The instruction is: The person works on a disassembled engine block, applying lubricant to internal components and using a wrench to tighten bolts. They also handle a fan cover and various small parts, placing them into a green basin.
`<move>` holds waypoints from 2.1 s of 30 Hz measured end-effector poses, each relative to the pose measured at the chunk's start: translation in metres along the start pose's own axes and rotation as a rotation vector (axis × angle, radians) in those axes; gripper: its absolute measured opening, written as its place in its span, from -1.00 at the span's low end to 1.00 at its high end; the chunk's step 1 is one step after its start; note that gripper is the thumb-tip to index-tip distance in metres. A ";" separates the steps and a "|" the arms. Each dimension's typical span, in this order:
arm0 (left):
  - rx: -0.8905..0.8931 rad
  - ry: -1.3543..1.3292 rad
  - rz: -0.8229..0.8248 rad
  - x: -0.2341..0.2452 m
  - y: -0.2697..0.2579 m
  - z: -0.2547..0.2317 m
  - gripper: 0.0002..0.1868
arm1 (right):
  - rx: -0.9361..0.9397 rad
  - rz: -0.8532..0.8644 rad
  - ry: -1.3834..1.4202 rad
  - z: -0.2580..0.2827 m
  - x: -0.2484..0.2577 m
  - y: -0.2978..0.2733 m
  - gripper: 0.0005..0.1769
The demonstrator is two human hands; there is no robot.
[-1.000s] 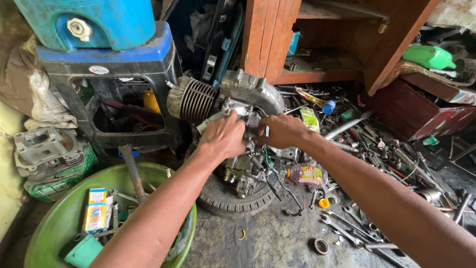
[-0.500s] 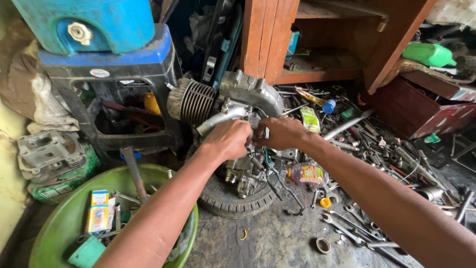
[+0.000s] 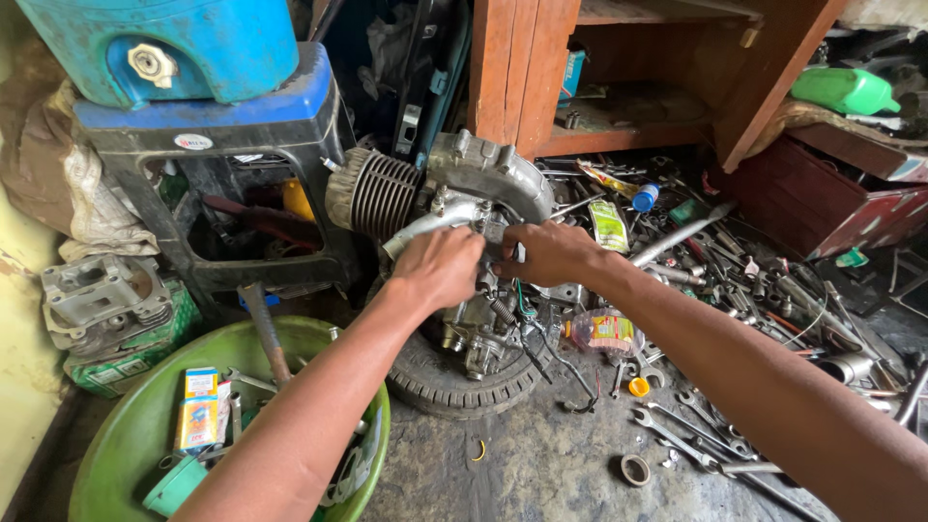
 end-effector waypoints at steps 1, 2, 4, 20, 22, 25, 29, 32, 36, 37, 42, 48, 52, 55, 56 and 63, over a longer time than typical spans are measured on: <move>-0.040 -0.023 -0.017 0.000 0.000 -0.004 -0.68 | -0.004 0.007 0.011 -0.001 -0.001 0.000 -0.46; -0.081 -0.046 -0.034 0.001 -0.002 -0.007 -0.67 | 0.003 -0.002 0.010 -0.001 -0.001 0.000 -0.47; -0.091 -0.109 -0.075 0.007 -0.003 -0.010 -0.65 | 0.016 -0.019 0.008 0.000 0.000 -0.001 -0.49; -0.096 0.093 -0.117 -0.004 0.005 -0.005 -0.72 | 0.025 -0.026 -0.002 0.001 0.000 -0.004 -0.45; -0.150 0.061 -0.164 0.003 0.004 -0.012 -0.72 | 0.041 -0.045 0.001 0.001 0.000 -0.004 -0.45; -0.061 -0.082 -0.115 0.018 -0.005 -0.008 -0.67 | 0.014 -0.014 -0.003 -0.002 -0.002 -0.004 -0.45; 0.030 -0.040 -0.018 0.014 -0.010 -0.001 -0.79 | 0.021 -0.030 -0.004 -0.001 -0.001 -0.004 -0.44; -0.053 0.030 -0.046 0.006 0.000 -0.003 -0.83 | 0.009 -0.012 -0.020 0.001 -0.001 -0.003 -0.46; -0.088 -0.183 -0.164 0.021 -0.006 0.000 -0.66 | 0.034 -0.034 -0.011 0.002 0.001 -0.004 -0.47; -0.048 -0.157 -0.112 0.022 -0.008 0.001 -0.74 | 0.039 -0.034 -0.005 0.002 0.000 -0.004 -0.47; 0.005 0.050 -0.033 0.010 -0.005 0.000 -0.71 | 0.002 -0.012 -0.014 0.002 -0.001 -0.004 -0.46; -0.233 0.247 -0.243 0.004 0.003 -0.018 -0.89 | 0.029 -0.028 0.001 0.003 0.000 -0.004 -0.47; -0.077 0.021 -0.062 0.015 -0.002 -0.010 -0.69 | 0.010 -0.020 0.009 0.002 -0.001 -0.004 -0.48; 0.058 0.063 0.063 0.001 0.002 -0.001 -0.72 | 0.006 -0.011 -0.013 0.001 -0.001 -0.005 -0.48; 0.070 0.104 0.095 -0.010 0.006 0.001 -0.76 | 0.016 -0.015 -0.005 0.001 0.000 -0.005 -0.47; -0.169 0.317 -0.196 -0.025 0.026 -0.014 -0.71 | 0.007 -0.037 -0.001 0.002 -0.001 -0.003 -0.37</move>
Point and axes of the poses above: each hand's wrist, its own y-axis towards the middle knuckle, its own x-axis out of the back of the hand, z = x × y, the point moved 8 cm from there along y, towards the middle knuckle, and after that the axes turned 4 degrees about -x, right-handed, at the moved point
